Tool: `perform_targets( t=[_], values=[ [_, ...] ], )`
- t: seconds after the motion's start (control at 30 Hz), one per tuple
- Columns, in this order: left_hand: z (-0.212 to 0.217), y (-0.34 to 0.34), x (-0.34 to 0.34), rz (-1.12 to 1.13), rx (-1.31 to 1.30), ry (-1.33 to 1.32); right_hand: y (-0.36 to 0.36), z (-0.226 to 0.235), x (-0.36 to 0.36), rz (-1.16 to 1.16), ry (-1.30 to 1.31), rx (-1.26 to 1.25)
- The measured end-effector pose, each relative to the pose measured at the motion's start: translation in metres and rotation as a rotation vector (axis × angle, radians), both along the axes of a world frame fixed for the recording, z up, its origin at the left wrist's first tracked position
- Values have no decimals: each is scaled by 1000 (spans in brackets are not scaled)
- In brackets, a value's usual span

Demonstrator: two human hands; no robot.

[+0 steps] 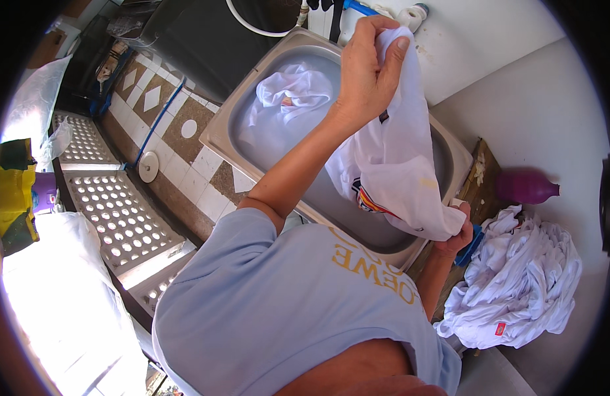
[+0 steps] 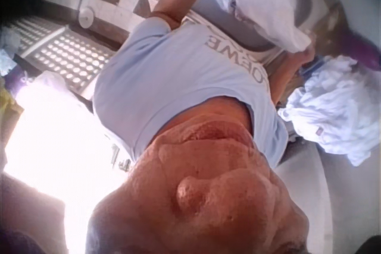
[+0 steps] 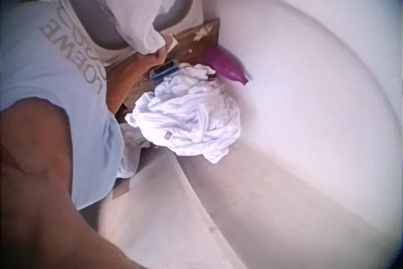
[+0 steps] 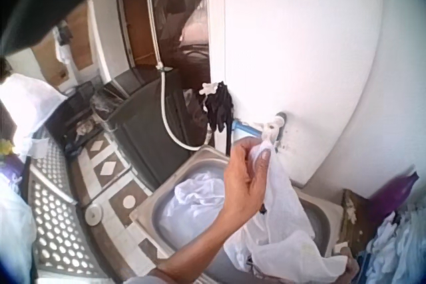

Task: The person applies a liquid from a purple bottle onto specific spots on a white shirt and rubs the fabric together in a basin of water.

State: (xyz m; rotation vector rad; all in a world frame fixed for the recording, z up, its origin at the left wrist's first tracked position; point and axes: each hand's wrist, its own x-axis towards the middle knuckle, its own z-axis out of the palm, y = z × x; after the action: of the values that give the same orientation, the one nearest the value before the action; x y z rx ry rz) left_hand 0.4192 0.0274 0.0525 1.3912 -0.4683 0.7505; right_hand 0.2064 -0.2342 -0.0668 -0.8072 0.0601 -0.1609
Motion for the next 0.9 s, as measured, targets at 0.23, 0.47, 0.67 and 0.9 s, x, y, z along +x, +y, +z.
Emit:
perform_targets(
  t=[0.23,0.47,0.67,0.9],
  values=[
    [-3,6,-37,46,138,-340,4,4,6,-59,86,-92],
    [-84,53,-44,261,1076,26,22,39,44,214,178,-302],
    [-85,-7,-45,-1087,247,599,40,71,82,540,149,-455],
    [-65,1,2,-1293,388,451,33,116,97,524,100,-788]
  ],
)
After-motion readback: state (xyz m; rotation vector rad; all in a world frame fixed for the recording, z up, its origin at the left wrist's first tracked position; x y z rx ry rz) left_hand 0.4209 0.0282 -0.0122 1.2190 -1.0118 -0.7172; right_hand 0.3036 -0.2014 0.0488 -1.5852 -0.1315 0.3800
